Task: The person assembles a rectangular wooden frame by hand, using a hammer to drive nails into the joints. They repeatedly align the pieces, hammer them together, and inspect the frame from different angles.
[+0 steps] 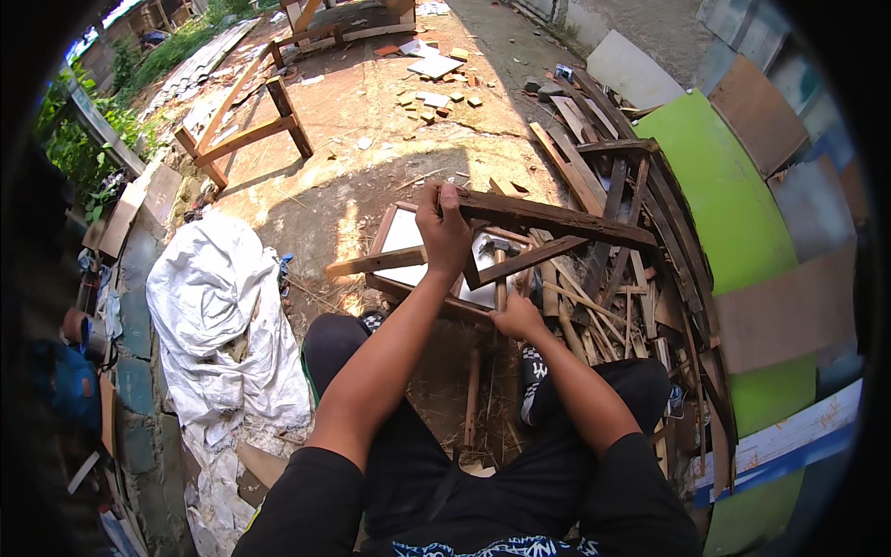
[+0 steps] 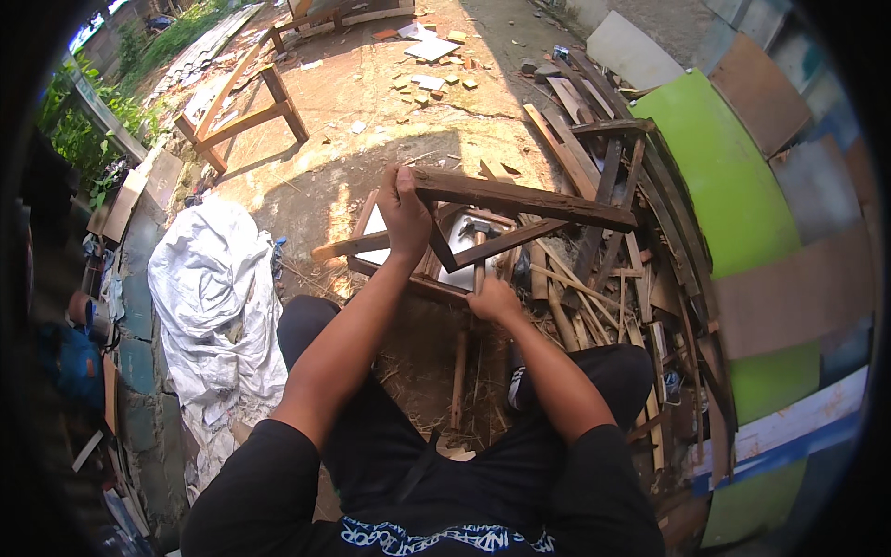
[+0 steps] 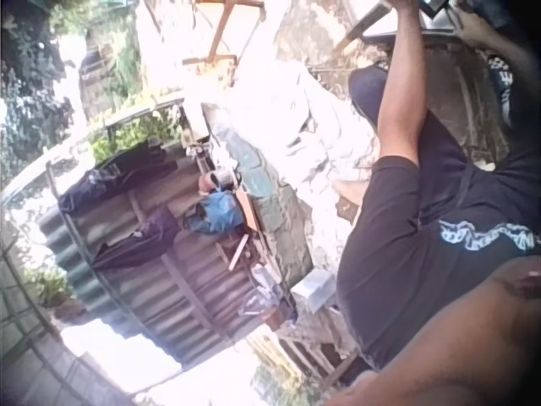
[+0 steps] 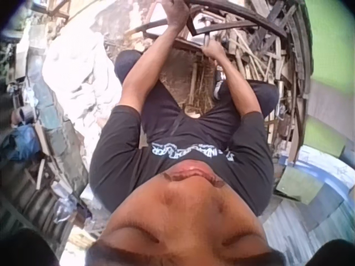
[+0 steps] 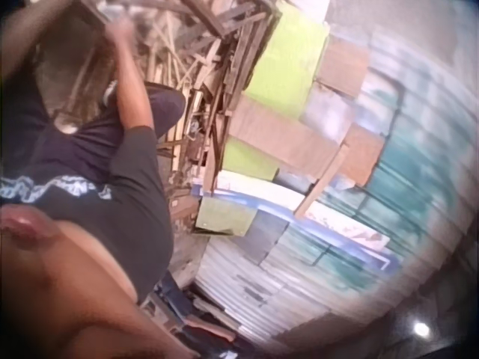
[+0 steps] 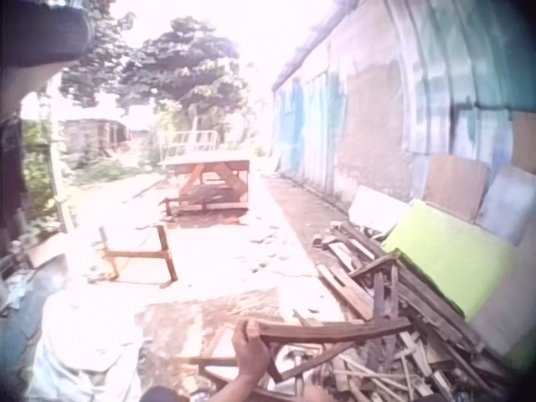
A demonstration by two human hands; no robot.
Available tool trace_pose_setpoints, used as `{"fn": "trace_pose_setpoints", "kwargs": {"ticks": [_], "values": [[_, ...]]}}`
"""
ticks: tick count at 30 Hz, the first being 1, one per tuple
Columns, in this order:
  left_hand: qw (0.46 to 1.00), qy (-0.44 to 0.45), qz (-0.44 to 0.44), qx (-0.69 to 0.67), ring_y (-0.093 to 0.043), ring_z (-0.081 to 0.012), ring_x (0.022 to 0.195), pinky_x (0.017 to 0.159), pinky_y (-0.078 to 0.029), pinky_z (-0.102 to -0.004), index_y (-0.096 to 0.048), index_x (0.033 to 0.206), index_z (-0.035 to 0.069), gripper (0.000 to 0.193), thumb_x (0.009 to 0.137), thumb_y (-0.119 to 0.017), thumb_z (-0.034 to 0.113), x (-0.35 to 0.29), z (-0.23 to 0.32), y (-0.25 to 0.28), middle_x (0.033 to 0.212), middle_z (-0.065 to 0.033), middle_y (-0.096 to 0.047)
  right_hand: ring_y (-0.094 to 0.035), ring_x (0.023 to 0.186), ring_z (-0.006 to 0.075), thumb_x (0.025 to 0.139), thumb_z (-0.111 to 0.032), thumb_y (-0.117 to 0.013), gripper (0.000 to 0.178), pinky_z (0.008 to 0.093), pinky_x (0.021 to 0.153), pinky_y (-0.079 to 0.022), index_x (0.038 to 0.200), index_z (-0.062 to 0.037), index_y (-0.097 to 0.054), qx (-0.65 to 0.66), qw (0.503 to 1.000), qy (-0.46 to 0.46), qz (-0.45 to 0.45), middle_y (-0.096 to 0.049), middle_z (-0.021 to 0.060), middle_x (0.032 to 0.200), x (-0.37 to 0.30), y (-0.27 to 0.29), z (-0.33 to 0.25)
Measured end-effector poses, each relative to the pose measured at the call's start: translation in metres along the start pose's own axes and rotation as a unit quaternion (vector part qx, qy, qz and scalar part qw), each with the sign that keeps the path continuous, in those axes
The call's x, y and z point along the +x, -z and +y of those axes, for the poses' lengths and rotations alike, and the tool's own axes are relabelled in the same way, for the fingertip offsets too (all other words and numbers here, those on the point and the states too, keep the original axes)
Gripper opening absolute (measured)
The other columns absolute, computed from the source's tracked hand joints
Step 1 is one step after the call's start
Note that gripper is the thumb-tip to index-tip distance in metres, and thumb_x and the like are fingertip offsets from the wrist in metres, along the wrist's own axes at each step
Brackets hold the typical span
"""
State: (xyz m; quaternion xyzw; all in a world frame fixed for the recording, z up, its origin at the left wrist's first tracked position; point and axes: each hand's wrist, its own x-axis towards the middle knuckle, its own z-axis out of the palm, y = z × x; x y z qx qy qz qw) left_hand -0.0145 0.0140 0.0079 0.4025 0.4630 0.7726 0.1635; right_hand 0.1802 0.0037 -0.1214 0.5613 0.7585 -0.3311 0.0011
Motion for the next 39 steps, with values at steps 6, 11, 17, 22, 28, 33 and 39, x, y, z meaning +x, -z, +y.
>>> {"fn": "trace_pose_setpoints", "kwargs": {"ticks": [6,11,17,22,28,33,39], "values": [[0.990,0.061,0.062,-0.110,-0.038,-0.0075,0.061,0.054,-0.037,-0.0278,-0.043,0.082,0.008,0.039,0.112,-0.041,0.032,0.020,0.036,-0.021,0.070,0.0025,-0.039,-0.062,0.062,0.0202,0.103,-0.025,-0.059,0.021,0.0331,0.050,-0.049,0.095,-0.0061,-0.058,0.514,0.804,-0.210,-0.212,-0.060,0.0047,0.082,-0.024,0.073,0.047],[0.991,-0.002,0.102,-0.089,-0.047,-0.0074,0.052,0.047,-0.042,-0.0253,-0.044,0.085,0.009,0.036,0.112,-0.042,0.032,0.040,0.021,-0.010,0.068,0.0028,-0.042,-0.048,0.051,0.0107,0.105,-0.025,-0.058,0.023,0.0272,0.046,-0.042,0.092,-0.0064,-0.056,0.690,0.644,-0.204,-0.260,-0.054,0.0000,0.070,-0.074,0.124,0.063],[0.996,0.013,0.076,-0.054,-0.050,-0.0123,0.045,0.042,-0.044,-0.0271,-0.043,0.087,0.010,0.035,0.112,-0.037,0.033,0.025,0.030,-0.025,0.063,-0.0023,-0.046,-0.046,0.051,0.0069,0.106,-0.015,-0.059,0.011,0.0261,0.047,-0.039,0.098,-0.0101,-0.054,0.794,0.592,-0.133,0.042,-0.051,-0.0022,0.070,-0.116,0.166,0.100],[0.998,-0.013,0.053,0.025,-0.052,-0.0103,0.046,0.042,-0.044,-0.0255,-0.047,0.089,0.010,0.036,0.112,-0.041,0.037,0.013,-0.013,-0.011,0.064,-0.0006,-0.049,-0.038,0.047,0.0025,0.104,-0.039,-0.064,0.034,0.0172,0.037,-0.034,0.122,-0.0109,-0.057,0.784,0.611,0.050,0.097,-0.059,0.0051,0.095,-0.120,0.240,0.081],[0.997,0.070,-0.010,-0.009,-0.035,-0.0078,0.067,0.057,-0.034,-0.0278,-0.044,0.083,0.007,0.040,0.110,-0.047,0.035,-0.015,-0.014,-0.029,0.072,0.0022,-0.038,-0.031,0.047,-0.0001,0.096,-0.052,-0.073,0.071,0.0164,0.040,-0.028,0.150,-0.0115,-0.049,0.672,0.726,0.038,0.144,-0.062,0.0150,0.117,-0.100,0.237,0.074],[0.993,0.093,-0.058,-0.052,-0.038,-0.0062,0.065,0.054,-0.035,-0.0252,-0.044,0.084,0.008,0.040,0.110,-0.052,0.037,-0.021,-0.008,-0.033,0.071,0.0035,-0.039,-0.035,0.047,0.0040,0.099,-0.029,-0.074,0.054,0.0225,0.041,-0.031,0.145,-0.0086,-0.053,0.679,0.707,-0.007,0.198,-0.061,0.0043,0.101,-0.074,0.223,0.065],[0.986,0.059,-0.149,-0.048,-0.046,-0.0033,0.063,0.053,-0.037,-0.0212,-0.050,0.104,0.006,0.035,0.106,-0.061,0.039,-0.018,-0.010,-0.020,0.073,0.0034,-0.051,-0.048,0.054,0.0108,0.101,-0.012,-0.068,0.031,0.0287,0.048,-0.043,0.129,-0.0033,-0.057,0.658,0.719,0.025,0.221,-0.059,0.0044,0.092,-0.037,0.233,0.074]]}}
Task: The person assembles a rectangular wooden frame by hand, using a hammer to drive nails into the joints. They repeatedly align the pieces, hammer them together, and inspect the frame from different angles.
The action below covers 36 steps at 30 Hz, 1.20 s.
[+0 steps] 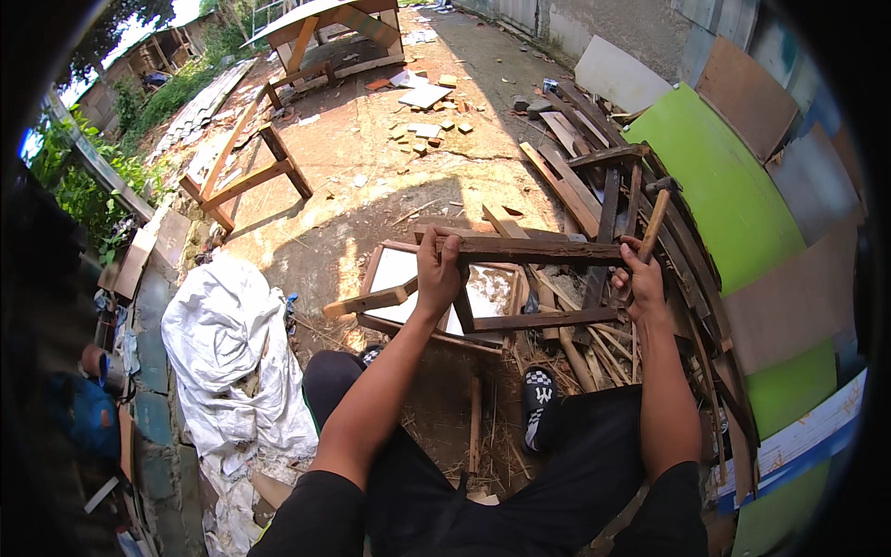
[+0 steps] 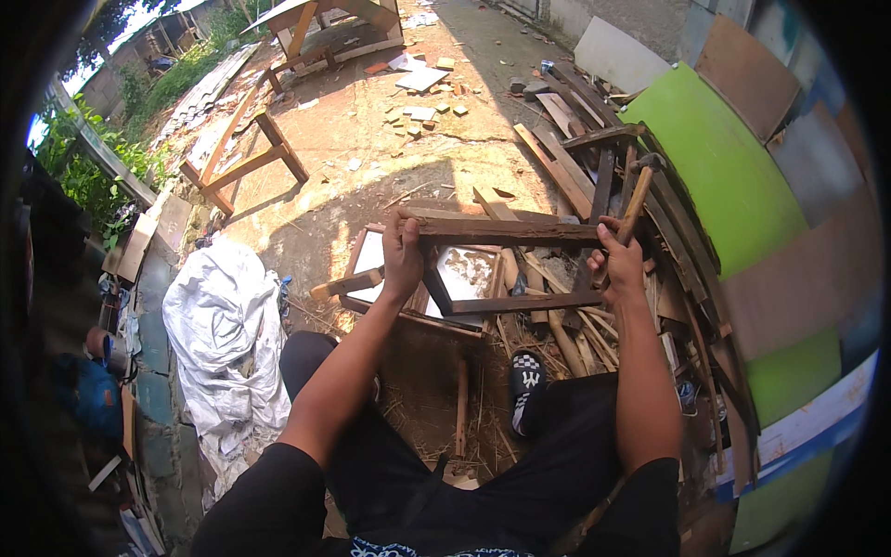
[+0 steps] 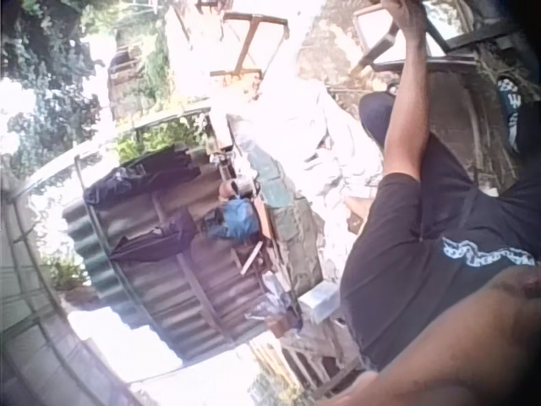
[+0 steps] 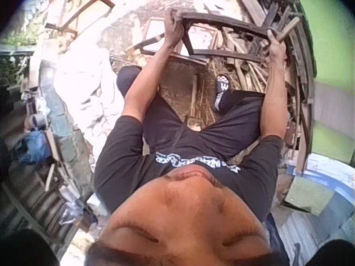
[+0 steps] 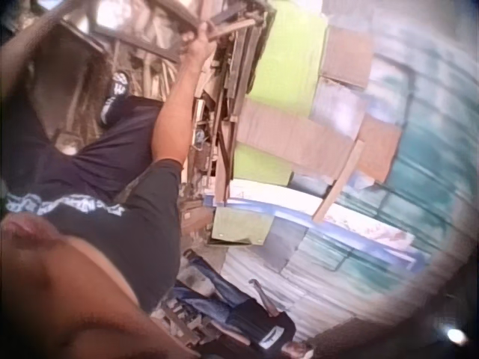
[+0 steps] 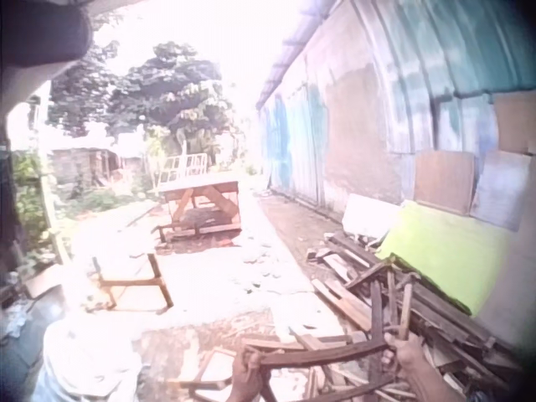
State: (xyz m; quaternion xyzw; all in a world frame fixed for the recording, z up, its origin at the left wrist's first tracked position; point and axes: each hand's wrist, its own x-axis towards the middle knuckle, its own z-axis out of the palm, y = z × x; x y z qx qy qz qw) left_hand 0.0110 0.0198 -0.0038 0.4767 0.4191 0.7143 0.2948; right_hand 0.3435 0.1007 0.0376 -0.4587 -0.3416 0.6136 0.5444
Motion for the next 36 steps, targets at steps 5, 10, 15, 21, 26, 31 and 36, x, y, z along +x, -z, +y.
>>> {"fn": "trace_pose_setpoints", "kwargs": {"ticks": [5,10,15,21,26,31,36], "values": [[0.991,0.053,-0.120,-0.019,-0.057,-0.0076,0.074,0.063,-0.050,-0.0251,-0.039,0.124,0.008,0.055,0.098,-0.073,0.044,-0.002,0.005,0.004,0.083,-0.0008,-0.057,-0.052,0.057,0.0130,0.101,-0.010,-0.066,0.024,0.0304,0.051,-0.049,0.122,-0.0047,-0.057,0.014,0.998,0.065,0.007,-0.059,0.0055,0.091,0.005,0.006,-0.018],[0.987,0.091,-0.130,-0.005,-0.062,-0.0180,0.099,0.090,-0.052,-0.0339,-0.036,0.132,0.007,0.059,0.099,-0.074,0.038,-0.017,0.004,-0.001,0.104,-0.0096,-0.059,-0.043,0.047,0.0086,0.099,-0.009,-0.066,0.016,0.0257,0.043,-0.039,0.115,-0.0084,-0.062,0.042,0.995,0.052,0.068,-0.058,0.0037,0.084,0.000,0.019,-0.033],[0.983,0.041,-0.160,0.075,-0.056,-0.0159,0.112,0.099,-0.045,-0.0323,-0.035,0.134,0.008,0.053,0.098,-0.073,0.017,-0.014,0.016,-0.014,0.110,-0.0073,-0.057,-0.041,0.047,0.0084,0.099,-0.011,-0.067,0.014,0.0251,0.043,-0.036,0.113,-0.0089,-0.064,0.068,0.994,0.039,0.070,-0.057,0.0024,0.081,0.002,0.031,-0.038],[0.987,0.067,-0.143,0.013,-0.060,-0.0154,0.103,0.092,-0.052,-0.0304,-0.038,0.132,0.008,0.048,0.097,-0.071,0.007,-0.017,0.026,-0.019,0.107,-0.0061,-0.058,-0.040,0.046,0.0079,0.099,-0.011,-0.066,0.012,0.0243,0.041,-0.036,0.111,-0.0098,-0.063,0.051,0.993,0.053,0.095,-0.055,0.0016,0.080,-0.001,0.026,-0.041],[0.986,-0.014,-0.087,0.144,-0.064,-0.0252,0.111,0.094,-0.052,-0.0385,-0.034,0.132,0.012,0.053,0.098,-0.075,0.022,-0.009,0.023,-0.005,0.122,-0.0201,-0.063,-0.040,0.044,0.0078,0.099,-0.012,-0.066,0.012,0.0251,0.041,-0.037,0.110,-0.0106,-0.062,0.019,0.995,0.055,0.082,-0.057,0.0029,0.083,-0.006,0.016,-0.046],[0.986,0.012,-0.100,0.129,-0.065,-0.0248,0.109,0.093,-0.051,-0.0378,-0.032,0.136,0.015,0.054,0.101,-0.071,0.026,-0.016,0.024,-0.007,0.120,-0.0187,-0.064,-0.040,0.044,0.0076,0.099,-0.012,-0.066,0.011,0.0253,0.040,-0.037,0.109,-0.0110,-0.061,0.006,0.996,0.048,0.075,-0.058,0.0033,0.084,-0.008,0.017,-0.047],[0.987,0.055,-0.115,0.097,-0.065,-0.0244,0.105,0.089,-0.052,-0.0396,-0.030,0.140,0.016,0.058,0.101,-0.070,0.032,-0.017,0.017,-0.001,0.115,-0.0178,-0.065,-0.040,0.044,0.0074,0.099,-0.013,-0.066,0.010,0.0252,0.039,-0.037,0.108,-0.0109,-0.061,-0.014,0.996,0.059,0.073,-0.058,0.0033,0.084,-0.013,0.006,-0.050]]}}
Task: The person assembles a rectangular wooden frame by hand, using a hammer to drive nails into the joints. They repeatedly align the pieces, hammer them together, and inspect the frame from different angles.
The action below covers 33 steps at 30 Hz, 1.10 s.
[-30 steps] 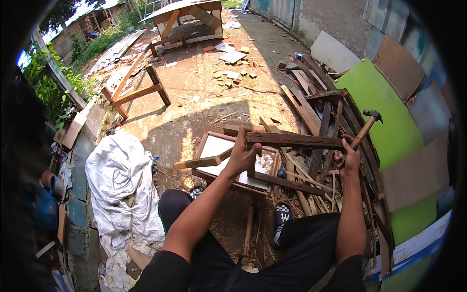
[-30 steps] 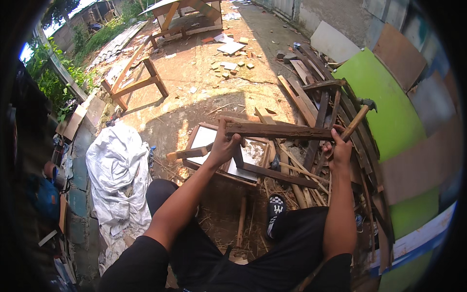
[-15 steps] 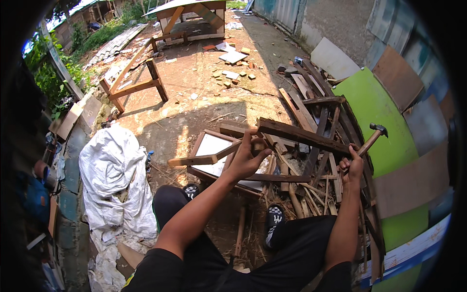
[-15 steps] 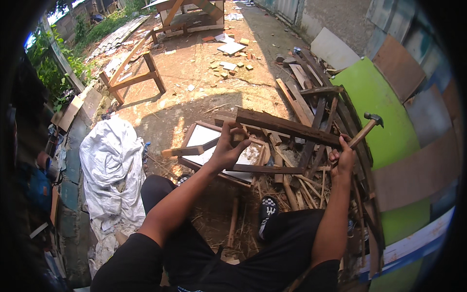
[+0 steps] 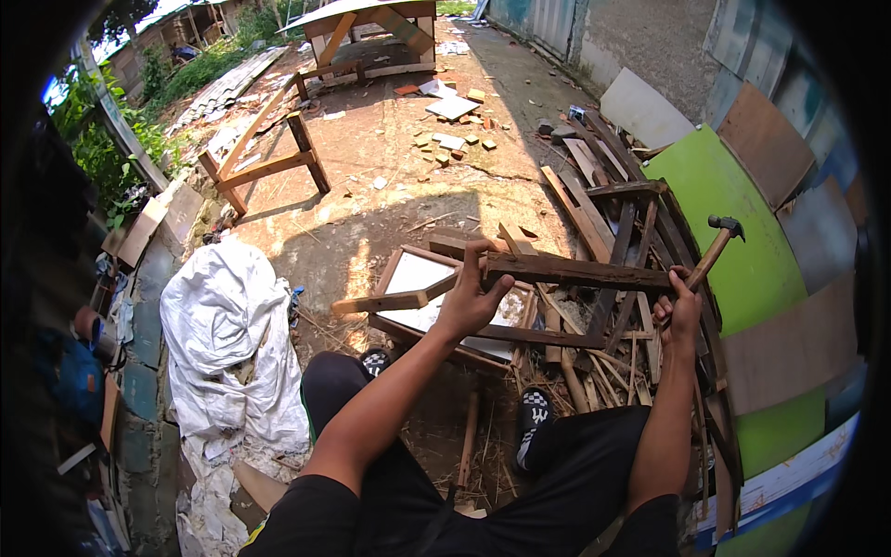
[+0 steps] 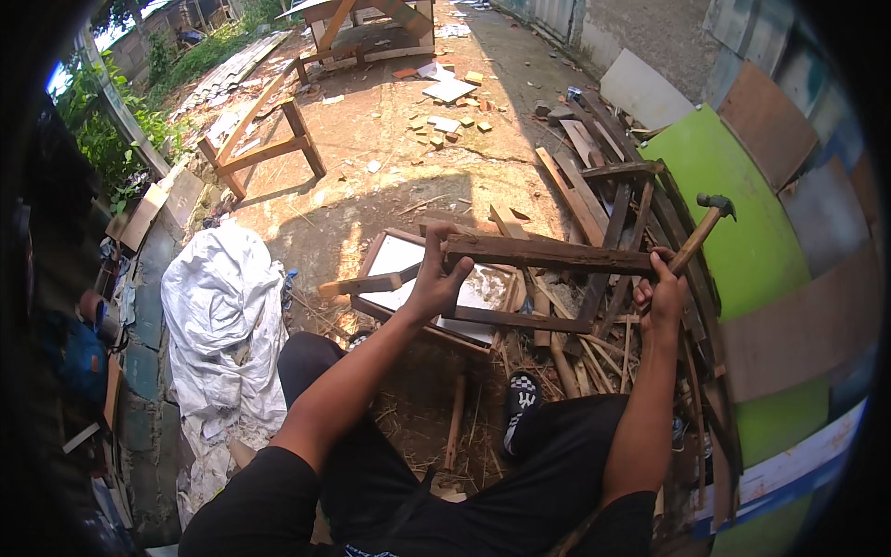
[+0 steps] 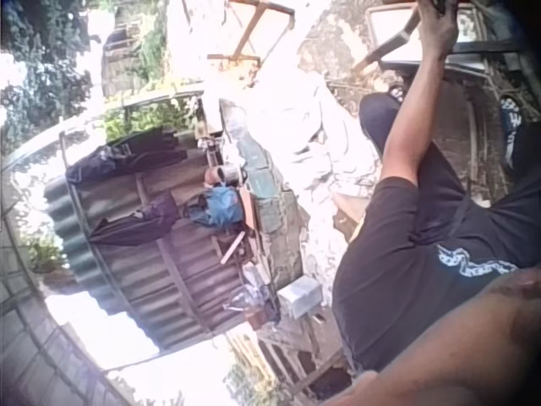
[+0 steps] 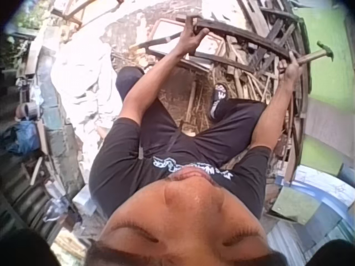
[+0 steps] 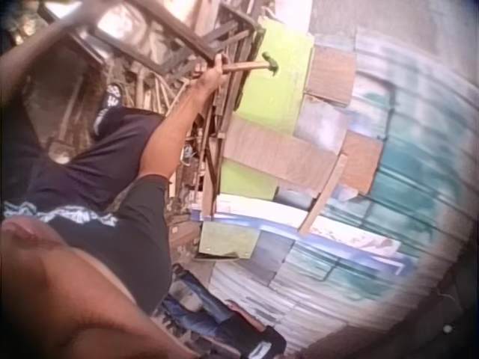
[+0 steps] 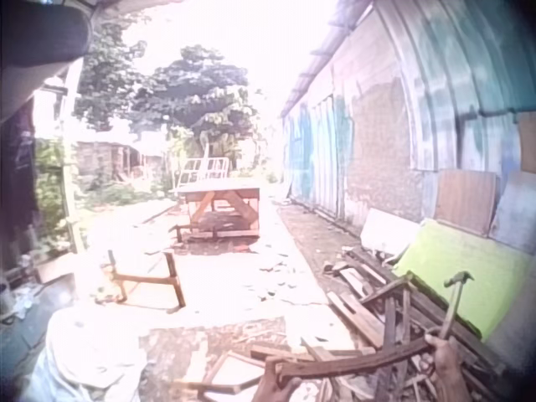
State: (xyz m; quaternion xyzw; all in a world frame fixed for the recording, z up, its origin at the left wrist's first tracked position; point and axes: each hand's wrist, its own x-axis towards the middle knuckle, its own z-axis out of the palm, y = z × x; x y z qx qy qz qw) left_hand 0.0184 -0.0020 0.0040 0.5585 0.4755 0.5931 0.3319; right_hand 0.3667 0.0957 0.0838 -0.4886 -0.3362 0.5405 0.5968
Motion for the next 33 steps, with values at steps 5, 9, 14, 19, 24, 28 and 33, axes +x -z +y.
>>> {"fn": "trace_pose_setpoints", "kwargs": {"ticks": [5,9,14,19,24,28,33], "values": [[0.997,0.036,0.009,0.072,-0.068,-0.0306,0.103,0.085,-0.052,-0.0419,-0.031,0.140,0.019,0.053,0.104,-0.064,0.039,-0.002,-0.006,-0.001,0.116,-0.0207,-0.065,-0.040,0.044,0.0071,0.099,-0.013,-0.067,0.010,0.0251,0.039,-0.037,0.107,-0.0105,-0.062,-0.001,1.000,0.010,0.000,-0.057,0.0025,0.084,-0.002,-0.005,-0.004],[0.996,0.022,0.016,0.085,-0.068,-0.0371,0.105,0.085,-0.052,-0.0457,-0.030,0.140,0.020,0.052,0.105,-0.061,0.042,-0.002,-0.006,-0.002,0.117,-0.0225,-0.065,-0.040,0.044,0.0073,0.099,-0.013,-0.067,0.011,0.0253,0.039,-0.037,0.108,-0.0106,-0.062,0.002,1.000,0.015,-0.004,-0.056,0.0021,0.084,-0.002,-0.004,-0.003],[0.997,0.028,-0.005,0.073,-0.065,-0.0392,0.112,0.093,-0.049,-0.0474,-0.030,0.140,0.018,0.051,0.105,-0.062,0.037,0.000,-0.004,0.000,0.119,-0.0238,-0.064,-0.039,0.043,0.0079,0.098,-0.012,-0.067,0.010,0.0258,0.039,-0.037,0.107,-0.0108,-0.062,-0.009,1.000,0.006,0.004,-0.056,0.0024,0.085,-0.001,-0.002,-0.003],[1.000,-0.001,-0.007,0.018,-0.061,-0.0334,0.112,0.096,-0.047,-0.0446,-0.030,0.140,0.013,0.048,0.106,-0.061,0.027,0.001,-0.003,-0.003,0.116,-0.0216,-0.064,-0.040,0.043,0.0078,0.098,-0.012,-0.067,0.011,0.0256,0.039,-0.037,0.107,-0.0106,-0.062,-0.002,1.000,0.024,0.001,-0.057,0.0026,0.085,0.004,0.001,-0.001],[0.999,-0.040,-0.010,-0.007,-0.061,-0.0296,0.100,0.089,-0.048,-0.0438,-0.032,0.142,0.014,0.042,0.110,-0.051,0.034,0.001,-0.010,-0.002,0.108,-0.0179,-0.063,-0.040,0.043,0.0075,0.098,-0.013,-0.067,0.011,0.0254,0.039,-0.037,0.108,-0.0099,-0.062,-0.015,0.999,0.039,0.010,-0.057,0.0026,0.083,0.000,-0.003,-0.002],[1.000,-0.013,-0.007,0.013,-0.060,-0.0268,0.084,0.080,-0.048,-0.0421,-0.034,0.143,0.018,0.042,0.113,-0.034,0.047,0.000,-0.018,0.002,0.095,-0.0126,-0.060,-0.040,0.043,0.0072,0.099,-0.013,-0.066,0.011,0.0253,0.039,-0.037,0.108,-0.0093,-0.062,-0.029,0.998,0.045,0.014,-0.057,0.0028,0.084,-0.004,-0.007,-0.003],[1.000,0.001,-0.017,-0.016,-0.061,-0.0278,0.082,0.077,-0.049,-0.0422,-0.035,0.143,0.021,0.044,0.113,-0.026,0.051,-0.001,-0.018,0.005,0.088,-0.0118,-0.060,-0.040,0.044,0.0069,0.099,-0.012,-0.065,0.011,0.0251,0.040,-0.037,0.109,-0.0088,-0.062,-0.039,0.999,0.032,0.017,-0.057,0.0029,0.085,-0.004,-0.010,-0.001]]}}
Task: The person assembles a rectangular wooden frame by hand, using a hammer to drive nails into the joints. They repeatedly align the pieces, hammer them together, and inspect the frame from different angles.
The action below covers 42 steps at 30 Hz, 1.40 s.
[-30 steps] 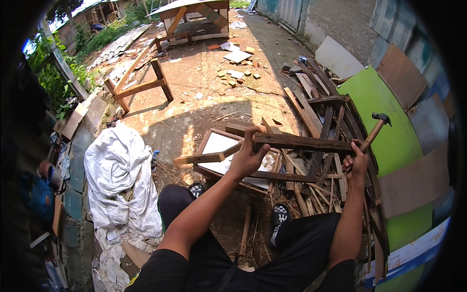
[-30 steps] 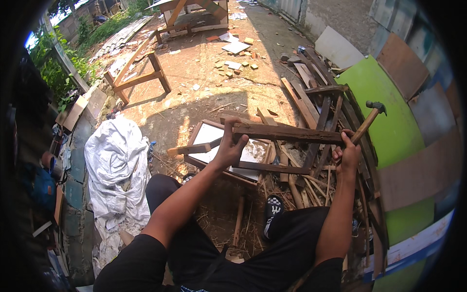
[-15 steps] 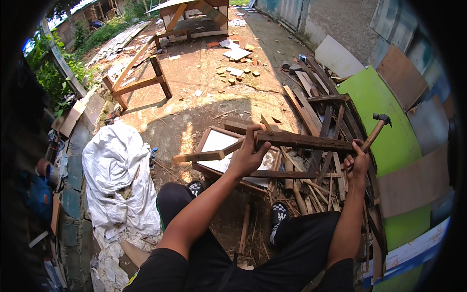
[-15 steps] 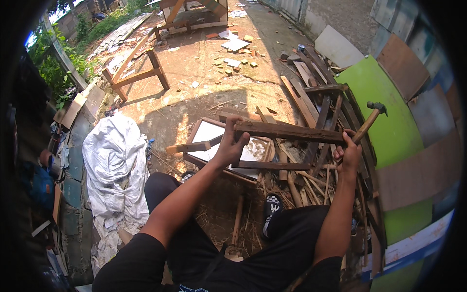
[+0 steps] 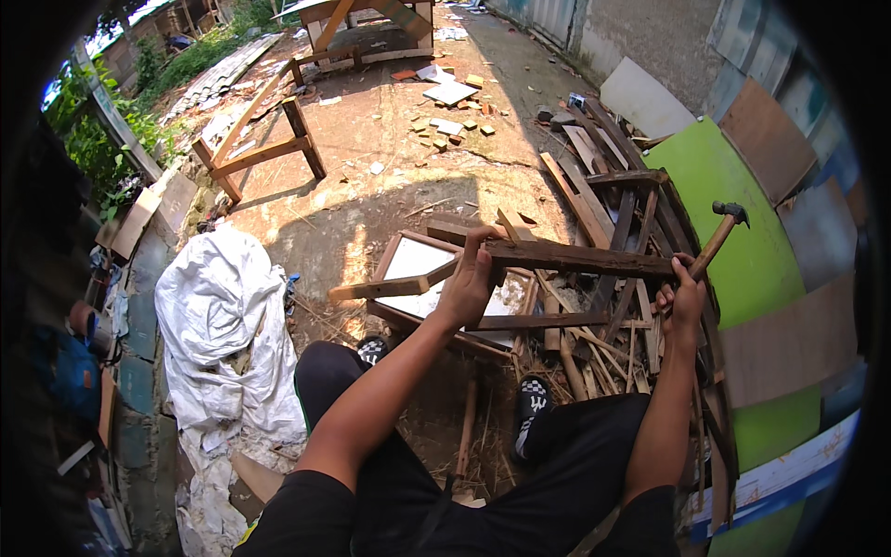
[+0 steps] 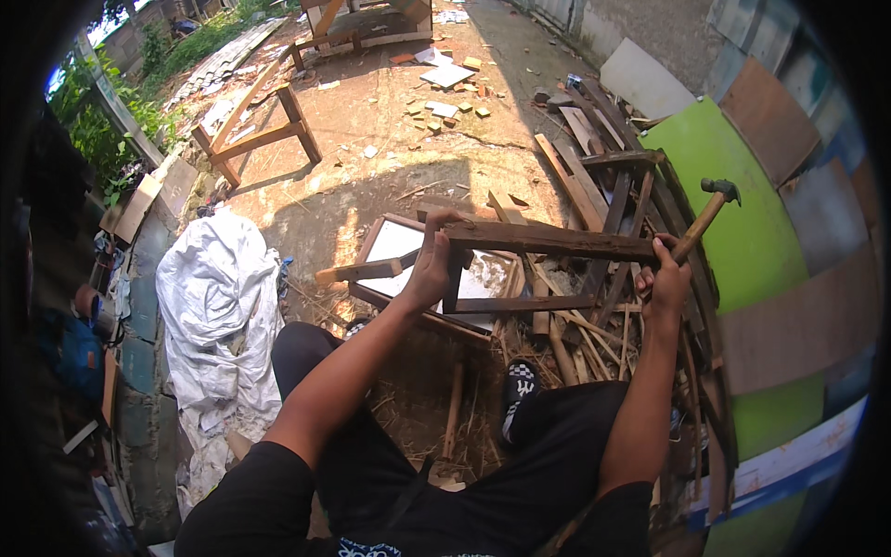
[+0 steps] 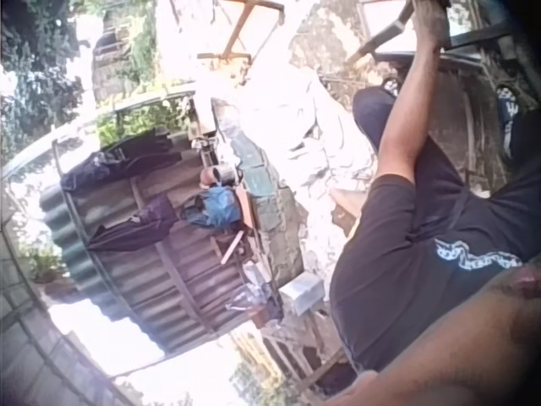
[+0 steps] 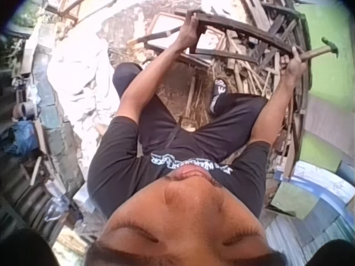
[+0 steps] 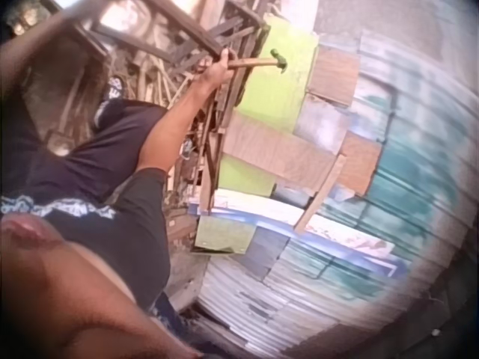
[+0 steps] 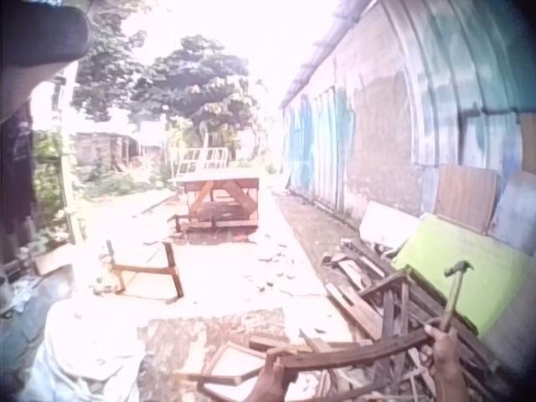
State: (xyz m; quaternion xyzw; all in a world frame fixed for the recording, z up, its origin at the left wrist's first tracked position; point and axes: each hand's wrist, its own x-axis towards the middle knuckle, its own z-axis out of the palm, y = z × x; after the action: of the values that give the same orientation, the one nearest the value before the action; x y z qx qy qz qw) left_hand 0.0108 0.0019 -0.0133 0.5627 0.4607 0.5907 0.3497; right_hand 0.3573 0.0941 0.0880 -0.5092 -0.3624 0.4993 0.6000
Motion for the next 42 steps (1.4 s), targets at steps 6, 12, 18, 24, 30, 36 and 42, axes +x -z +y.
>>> {"fn": "trace_pose_setpoints", "kwargs": {"ticks": [6,12,18,24,30,36,42], "values": [[0.998,-0.015,-0.003,0.055,-0.067,-0.0409,0.089,0.077,-0.052,-0.0481,-0.032,0.144,0.021,0.049,0.109,-0.039,0.054,-0.008,-0.003,0.007,0.099,-0.0195,-0.065,-0.040,0.044,0.0067,0.099,-0.012,-0.065,0.011,0.0250,0.039,-0.037,0.108,-0.0093,-0.061,-0.003,1.000,-0.012,-0.004,-0.058,0.0032,0.085,-0.001,-0.008,0.000],[0.994,0.053,0.011,0.099,-0.068,-0.0489,0.100,0.080,-0.053,-0.0514,-0.031,0.142,0.020,0.053,0.105,-0.057,0.046,-0.009,0.007,-0.001,0.113,-0.0268,-0.066,-0.039,0.042,0.0070,0.098,-0.012,-0.066,0.011,0.0252,0.038,-0.036,0.108,-0.0102,-0.062,0.020,1.000,-0.008,-0.022,-0.058,0.0028,0.081,0.005,-0.004,0.003],[0.999,-0.012,0.039,0.002,-0.061,-0.0258,0.103,0.090,-0.049,-0.0385,-0.033,0.140,0.011,0.053,0.101,-0.069,0.019,-0.005,0.016,-0.010,0.114,-0.0197,-0.061,-0.040,0.042,0.0071,0.097,-0.012,-0.066,0.012,0.0246,0.037,-0.035,0.108,-0.0100,-0.063,0.027,0.999,-0.006,-0.024,-0.059,0.0030,0.079,0.007,0.000,0.004],[0.999,-0.038,0.025,-0.007,-0.057,-0.0200,0.103,0.091,-0.049,-0.0351,-0.031,0.139,0.011,0.050,0.103,-0.065,0.015,-0.004,0.024,-0.012,0.112,-0.0136,-0.060,-0.040,0.042,0.0073,0.097,-0.012,-0.066,0.012,0.0241,0.037,-0.036,0.109,-0.0108,-0.064,0.034,0.999,-0.009,-0.023,-0.060,0.0030,0.079,0.009,0.006,0.004],[0.999,-0.034,0.017,0.011,-0.061,-0.0247,0.107,0.091,-0.050,-0.0383,-0.031,0.139,0.012,0.049,0.103,-0.064,0.019,-0.004,0.033,-0.012,0.115,-0.0180,-0.062,-0.040,0.042,0.0075,0.097,-0.014,-0.067,0.013,0.0249,0.037,-0.034,0.109,-0.0132,-0.065,0.011,1.000,-0.025,-0.014,-0.059,0.0022,0.078,0.011,0.010,0.004],[0.999,0.011,-0.003,0.041,-0.067,-0.0318,0.103,0.089,-0.052,-0.0417,-0.032,0.139,0.016,0.051,0.103,-0.065,0.028,-0.006,0.040,-0.009,0.116,-0.0183,-0.066,-0.039,0.041,0.0078,0.098,-0.016,-0.066,0.012,0.0253,0.037,-0.033,0.109,-0.0152,-0.065,0.018,0.999,-0.024,-0.014,-0.055,0.0004,0.070,0.015,0.014,0.007],[0.996,-0.012,0.013,0.085,-0.070,-0.0456,0.103,0.081,-0.053,-0.0480,-0.032,0.139,0.019,0.052,0.103,-0.064,0.038,-0.007,0.040,-0.009,0.119,-0.0225,-0.068,-0.038,0.039,0.0088,0.098,-0.015,-0.065,0.012,0.0266,0.037,-0.033,0.110,-0.0166,-0.063,0.018,0.999,-0.041,-0.020,-0.044,-0.0025,0.057,0.014,0.014,0.004]]}}
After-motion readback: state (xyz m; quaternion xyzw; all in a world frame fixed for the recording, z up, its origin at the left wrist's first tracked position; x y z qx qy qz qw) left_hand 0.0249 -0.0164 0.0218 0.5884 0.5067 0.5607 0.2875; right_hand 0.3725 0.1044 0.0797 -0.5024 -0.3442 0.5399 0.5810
